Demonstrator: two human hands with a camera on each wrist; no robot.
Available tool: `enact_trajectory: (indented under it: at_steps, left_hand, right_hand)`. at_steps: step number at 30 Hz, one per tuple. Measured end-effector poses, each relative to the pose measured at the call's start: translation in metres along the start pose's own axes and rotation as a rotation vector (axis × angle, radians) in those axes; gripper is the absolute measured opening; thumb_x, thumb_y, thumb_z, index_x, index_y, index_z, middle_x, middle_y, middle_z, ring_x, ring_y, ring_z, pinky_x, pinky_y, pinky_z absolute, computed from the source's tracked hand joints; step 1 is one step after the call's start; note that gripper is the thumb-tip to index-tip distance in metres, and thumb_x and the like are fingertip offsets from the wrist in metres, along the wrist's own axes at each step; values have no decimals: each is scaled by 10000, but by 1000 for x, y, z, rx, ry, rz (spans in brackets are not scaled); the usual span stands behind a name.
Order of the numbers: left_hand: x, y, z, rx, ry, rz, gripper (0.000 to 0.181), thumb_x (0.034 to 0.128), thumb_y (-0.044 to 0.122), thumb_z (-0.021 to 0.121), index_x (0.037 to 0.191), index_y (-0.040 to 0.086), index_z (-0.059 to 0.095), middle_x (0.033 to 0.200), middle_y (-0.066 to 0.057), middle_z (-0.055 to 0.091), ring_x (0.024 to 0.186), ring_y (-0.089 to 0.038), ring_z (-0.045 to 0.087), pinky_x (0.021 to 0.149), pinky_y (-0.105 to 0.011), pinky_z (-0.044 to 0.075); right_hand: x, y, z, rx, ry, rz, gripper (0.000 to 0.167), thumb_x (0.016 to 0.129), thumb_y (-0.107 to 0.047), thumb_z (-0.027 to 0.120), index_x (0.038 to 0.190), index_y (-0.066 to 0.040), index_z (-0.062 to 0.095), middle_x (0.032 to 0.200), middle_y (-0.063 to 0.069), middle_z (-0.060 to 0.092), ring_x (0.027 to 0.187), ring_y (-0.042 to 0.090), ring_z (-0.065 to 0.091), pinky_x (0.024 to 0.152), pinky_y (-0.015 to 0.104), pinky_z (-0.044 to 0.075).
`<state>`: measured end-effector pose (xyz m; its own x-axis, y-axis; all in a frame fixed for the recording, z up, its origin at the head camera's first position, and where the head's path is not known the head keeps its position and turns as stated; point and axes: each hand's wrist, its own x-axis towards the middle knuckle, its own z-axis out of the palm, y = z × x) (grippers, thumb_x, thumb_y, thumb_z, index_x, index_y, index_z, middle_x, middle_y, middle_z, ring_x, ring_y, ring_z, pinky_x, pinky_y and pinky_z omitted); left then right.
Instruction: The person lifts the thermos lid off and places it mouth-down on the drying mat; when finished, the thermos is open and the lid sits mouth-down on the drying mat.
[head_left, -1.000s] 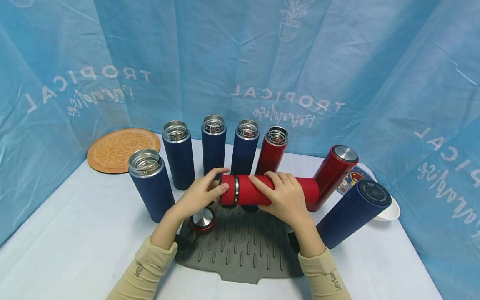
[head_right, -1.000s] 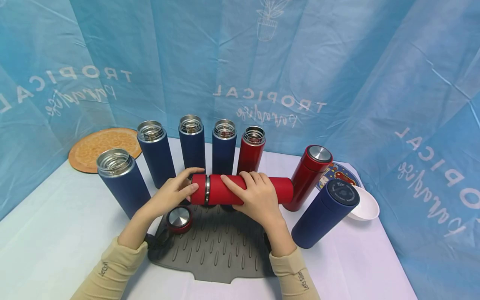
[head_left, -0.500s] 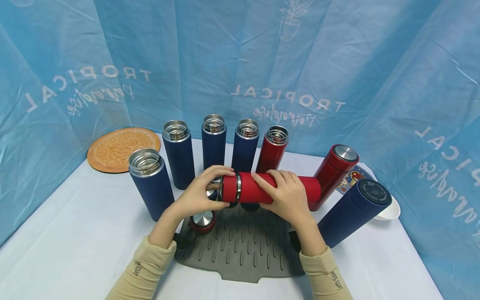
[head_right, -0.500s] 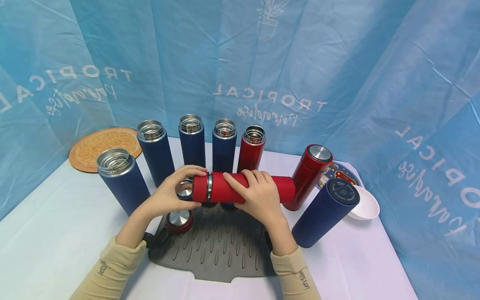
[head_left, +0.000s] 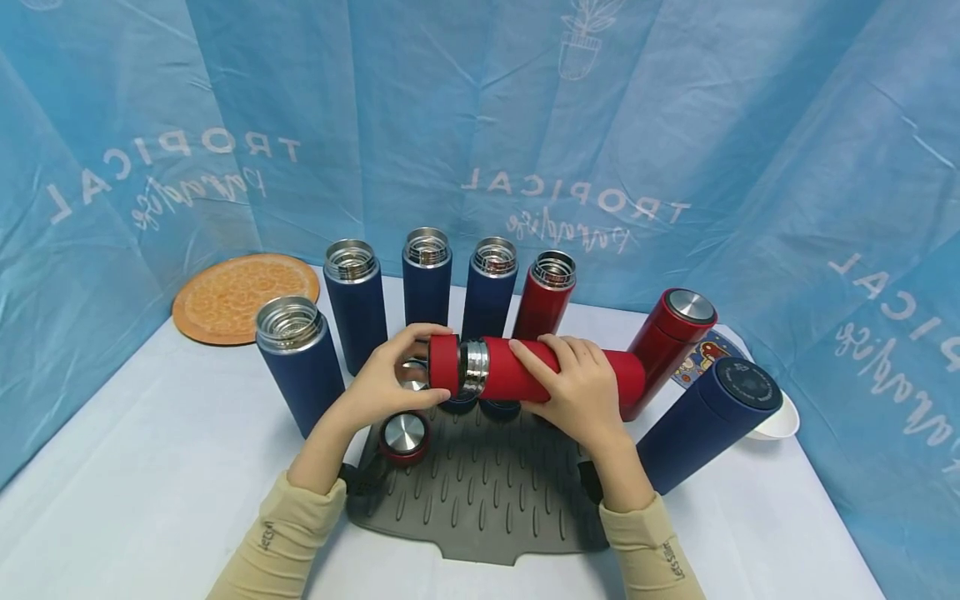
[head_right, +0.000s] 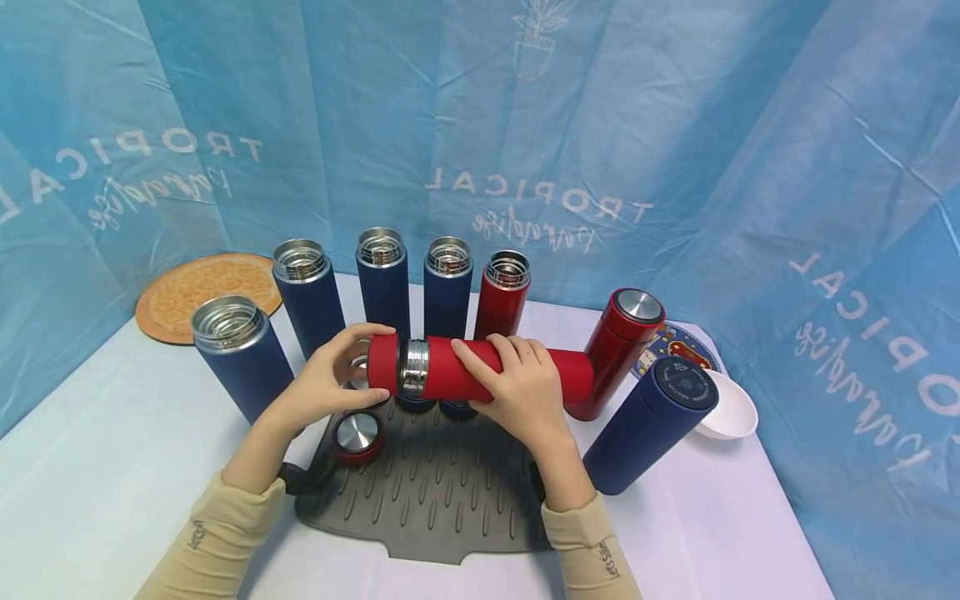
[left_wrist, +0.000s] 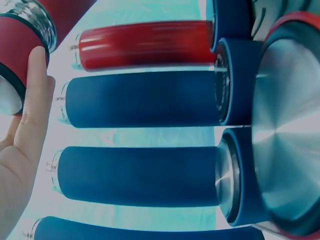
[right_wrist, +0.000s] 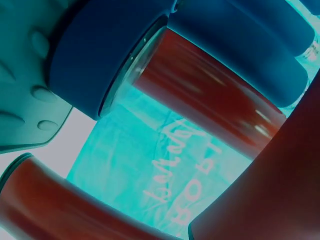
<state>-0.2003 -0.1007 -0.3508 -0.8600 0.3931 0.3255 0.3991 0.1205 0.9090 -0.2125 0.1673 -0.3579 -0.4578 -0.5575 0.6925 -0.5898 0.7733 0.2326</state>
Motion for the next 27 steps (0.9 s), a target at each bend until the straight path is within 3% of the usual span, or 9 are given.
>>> enact_trajectory:
  at_steps: [5,10,17,23,27]
  left_hand:
    - [-1,2,-5,28,14,5,636,735,27,732,1305,96,458,1141,-128,533,954,-264,585,736,-376,537]
    - [0,-5,-2,124,-17,1,654,723,76,755,1309,129,469,1192,-85,520,979,-240,548,755,-320,526]
    - [-1,-11,12,318,-153,-33,675,694,136,775,1301,173,480,1224,-17,507,1011,-175,502,782,-324,504]
    - [-1,-12,25,492,-282,-35,671,664,150,797,1277,164,522,1210,-22,548,1033,-158,518,793,-322,491]
    - [-1,-13,31,558,-354,-45,663,667,158,801,1274,152,534,1186,-48,560,1021,-175,522,790,-340,499]
  right_hand:
    - [0,1,-2,2,81,76,823,540,-339,861,1280,-237,517,1062,146,615,913,312,595,808,469,488]
    - [1,1,-3,48,248,187,793,551,-296,858,1255,-207,505,1061,159,610,919,329,593,788,489,485]
    - [2,0,-7,120,422,346,662,636,-311,771,1225,-155,513,1069,168,607,931,333,580,765,500,462]
    - [5,-3,-9,168,512,431,585,773,-489,645,1224,-148,491,1090,146,612,950,318,588,778,487,462]
    - [6,-5,-11,253,545,481,629,779,-533,633,1226,-116,482,1147,126,612,1024,295,579,843,464,460]
